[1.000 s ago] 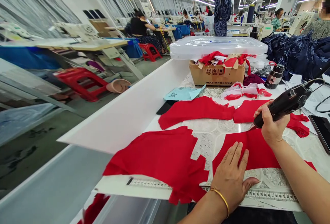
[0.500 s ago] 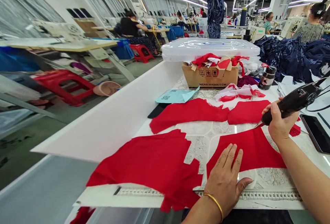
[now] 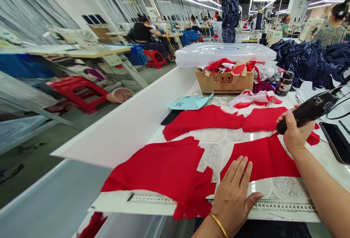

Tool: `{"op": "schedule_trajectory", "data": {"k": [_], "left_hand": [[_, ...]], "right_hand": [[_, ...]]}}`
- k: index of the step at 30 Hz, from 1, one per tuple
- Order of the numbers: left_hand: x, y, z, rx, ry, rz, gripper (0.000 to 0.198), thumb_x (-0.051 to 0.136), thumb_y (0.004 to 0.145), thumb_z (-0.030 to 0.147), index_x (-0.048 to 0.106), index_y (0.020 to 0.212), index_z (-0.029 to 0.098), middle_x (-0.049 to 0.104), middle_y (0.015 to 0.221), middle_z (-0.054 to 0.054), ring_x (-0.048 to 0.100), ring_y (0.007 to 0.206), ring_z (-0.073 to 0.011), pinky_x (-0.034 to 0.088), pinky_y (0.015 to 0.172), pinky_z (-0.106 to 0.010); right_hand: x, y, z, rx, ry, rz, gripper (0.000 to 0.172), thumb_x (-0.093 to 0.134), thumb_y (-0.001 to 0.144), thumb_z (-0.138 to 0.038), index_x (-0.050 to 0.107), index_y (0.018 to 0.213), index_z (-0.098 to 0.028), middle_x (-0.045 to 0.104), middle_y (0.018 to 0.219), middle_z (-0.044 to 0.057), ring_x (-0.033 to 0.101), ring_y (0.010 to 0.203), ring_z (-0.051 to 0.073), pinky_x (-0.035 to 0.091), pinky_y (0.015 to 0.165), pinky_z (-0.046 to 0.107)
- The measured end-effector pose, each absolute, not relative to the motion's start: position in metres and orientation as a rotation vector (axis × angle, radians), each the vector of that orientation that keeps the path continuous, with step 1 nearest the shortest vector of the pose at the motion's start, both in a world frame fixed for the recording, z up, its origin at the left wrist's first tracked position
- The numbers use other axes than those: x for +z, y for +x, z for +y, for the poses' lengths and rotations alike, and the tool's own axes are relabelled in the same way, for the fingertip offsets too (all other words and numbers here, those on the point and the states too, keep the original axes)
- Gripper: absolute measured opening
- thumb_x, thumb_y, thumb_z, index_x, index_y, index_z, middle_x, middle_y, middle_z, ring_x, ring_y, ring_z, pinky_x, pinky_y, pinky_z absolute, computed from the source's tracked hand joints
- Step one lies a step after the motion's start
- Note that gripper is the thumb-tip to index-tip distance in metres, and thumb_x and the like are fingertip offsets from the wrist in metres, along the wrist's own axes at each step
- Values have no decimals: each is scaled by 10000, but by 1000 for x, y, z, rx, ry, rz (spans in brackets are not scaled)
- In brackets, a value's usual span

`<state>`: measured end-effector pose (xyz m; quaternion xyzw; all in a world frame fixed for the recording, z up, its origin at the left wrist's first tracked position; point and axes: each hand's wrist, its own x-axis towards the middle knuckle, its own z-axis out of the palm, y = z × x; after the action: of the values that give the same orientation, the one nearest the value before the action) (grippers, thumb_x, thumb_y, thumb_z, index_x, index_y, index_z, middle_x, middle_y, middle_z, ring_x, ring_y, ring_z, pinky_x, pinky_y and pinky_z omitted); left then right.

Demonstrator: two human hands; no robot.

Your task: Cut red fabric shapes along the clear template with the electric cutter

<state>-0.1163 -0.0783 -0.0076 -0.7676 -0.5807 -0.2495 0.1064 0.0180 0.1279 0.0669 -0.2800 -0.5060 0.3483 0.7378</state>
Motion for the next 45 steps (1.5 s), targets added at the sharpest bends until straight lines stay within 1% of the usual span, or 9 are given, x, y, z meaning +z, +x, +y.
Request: {"op": "schedule_trajectory", "data": {"k": [6,9,13,19,25,30,34,40,45], "left_hand": [[-2,-136,-105,-759,-2208,-1795,671,399,1086,527,345,1587,83,586,1473,-192,532,1404,-321,502,1133,-488],[-4,-142,-113,-788,-2224,-1802,682,377,1088,537,310,1610,103,608,1446,-191,549,1389,-313,510,1128,-476],[-8,-143,-118,-826,-2237,-1778,668,372,1087,539,356,1586,96,627,1417,-195,557,1379,-315,504,1136,-487],[-13,-141,-118,-872,-2234,-1798,598,419,1092,479,418,1549,93,645,1386,-197,567,1366,-312,496,1146,-510],[-15,-141,-118,-857,-2240,-1798,534,435,1089,452,496,1498,114,656,1370,-191,591,1340,-321,499,1143,-522],[-14,-142,-118,-850,-2232,-1798,597,403,1083,533,523,1478,102,657,1365,-196,580,1349,-323,498,1146,-517],[-13,-142,-117,-847,-2204,-1773,569,388,1093,514,568,1416,82,673,1337,-190,601,1323,-317,509,1139,-498],[-5,-138,-117,-872,-2188,-1800,463,480,1083,380,529,1472,134,668,1354,-168,612,1312,-308,519,1131,-504],[4,-131,-108,-920,-2221,-1773,379,467,1060,199,572,1416,126,685,1316,-155,622,1294,-283,528,1129,-482]], "right_hand": [[82,20,66,1079,-524,-1260,347,801,819,-448,585,989,-236,627,658,-51,597,504,132,537,481,269],[81,13,33,1175,-456,-1352,302,768,869,-403,575,1047,-251,641,689,-45,608,533,136,540,475,263],[77,0,9,1227,-394,-1372,268,720,912,-354,563,1107,-257,661,729,-40,601,527,119,556,501,259],[73,-13,3,1250,-375,-1335,257,707,901,-281,569,1116,-264,660,746,-41,601,528,112,557,486,237],[76,-16,2,1194,-399,-1398,154,716,885,-303,600,976,-260,618,708,-34,599,553,128,559,479,243],[77,-2,9,1211,-383,-1346,209,697,905,-255,583,1079,-274,654,726,-44,603,551,130,543,499,259],[75,13,20,1150,-458,-1347,227,719,887,-306,579,1056,-251,640,693,-47,601,544,134,553,529,286],[72,16,20,1121,-518,-1380,188,708,896,-341,564,954,-236,621,653,-37,597,524,142,534,483,282],[76,23,21,1108,-489,-1344,226,715,894,-321,567,1049,-248,642,667,-44,605,525,143,539,480,283]]}}
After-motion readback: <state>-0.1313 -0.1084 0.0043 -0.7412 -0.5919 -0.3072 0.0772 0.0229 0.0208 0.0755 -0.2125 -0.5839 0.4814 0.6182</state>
